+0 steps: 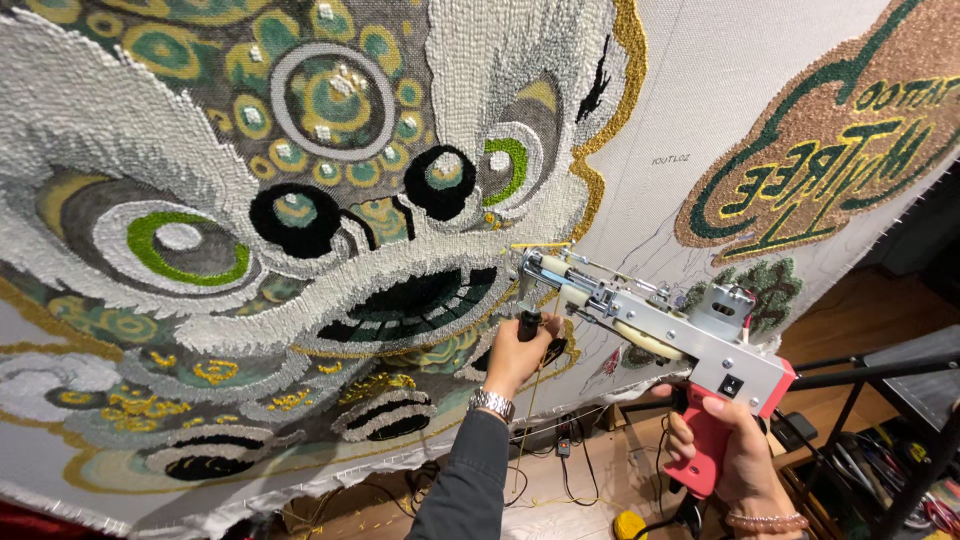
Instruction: The person uses a handheld tufting gun to apply yellow yarn into a stretched fabric canvas, following a pre-drawn design of a stylized face. The person guides the tool along the pattern and occasionally adjusts the yarn with their left hand.
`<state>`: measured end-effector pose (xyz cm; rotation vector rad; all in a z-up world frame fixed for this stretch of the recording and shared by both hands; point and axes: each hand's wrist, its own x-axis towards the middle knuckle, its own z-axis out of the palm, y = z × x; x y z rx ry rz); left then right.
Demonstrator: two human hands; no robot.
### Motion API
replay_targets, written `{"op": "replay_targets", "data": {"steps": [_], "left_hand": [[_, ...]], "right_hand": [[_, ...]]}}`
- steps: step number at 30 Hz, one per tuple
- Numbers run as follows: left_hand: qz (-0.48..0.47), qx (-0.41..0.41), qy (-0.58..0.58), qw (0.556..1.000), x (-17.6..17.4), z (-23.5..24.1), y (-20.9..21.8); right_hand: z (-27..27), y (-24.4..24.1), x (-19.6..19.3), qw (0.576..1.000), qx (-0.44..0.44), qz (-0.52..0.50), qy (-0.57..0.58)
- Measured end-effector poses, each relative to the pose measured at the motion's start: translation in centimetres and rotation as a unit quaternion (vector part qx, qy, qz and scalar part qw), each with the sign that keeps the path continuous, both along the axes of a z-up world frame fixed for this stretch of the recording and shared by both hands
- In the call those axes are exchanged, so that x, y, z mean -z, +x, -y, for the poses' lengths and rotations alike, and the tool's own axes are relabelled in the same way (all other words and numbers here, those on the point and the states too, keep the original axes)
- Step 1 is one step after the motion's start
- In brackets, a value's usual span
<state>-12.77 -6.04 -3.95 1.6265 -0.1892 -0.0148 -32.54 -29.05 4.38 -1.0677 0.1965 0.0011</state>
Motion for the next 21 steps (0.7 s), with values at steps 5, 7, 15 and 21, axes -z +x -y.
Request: {"op": "replay_targets", "data": {"steps": [5, 7, 15, 21], "left_hand": [[0.086, 0.04, -0.026, 0.995, 0.0, -0.5, 2.5], [0.031, 0.055, -0.016, 0.998, -1.2, -0.5, 2.7], [-0.023, 0.059, 0.023, 0.998, -4.7, -0.9, 1.7], [-0.029, 0.059, 0.02, 0.998, -4.7, -0.9, 1.7]], "right_hand": [[-1.7, 0.8, -0.6, 0.998, 0.028, 0.035, -0.035], [-2.0, 1.1, -1.0, 0.997, 0.045, 0.018, -0.053], [-2.1, 1.6, -1.2, 0.996, 0.054, 0.048, -0.056], [-1.9, 1.6, -1.5, 0.997, 0.057, 0.019, -0.042]]}}
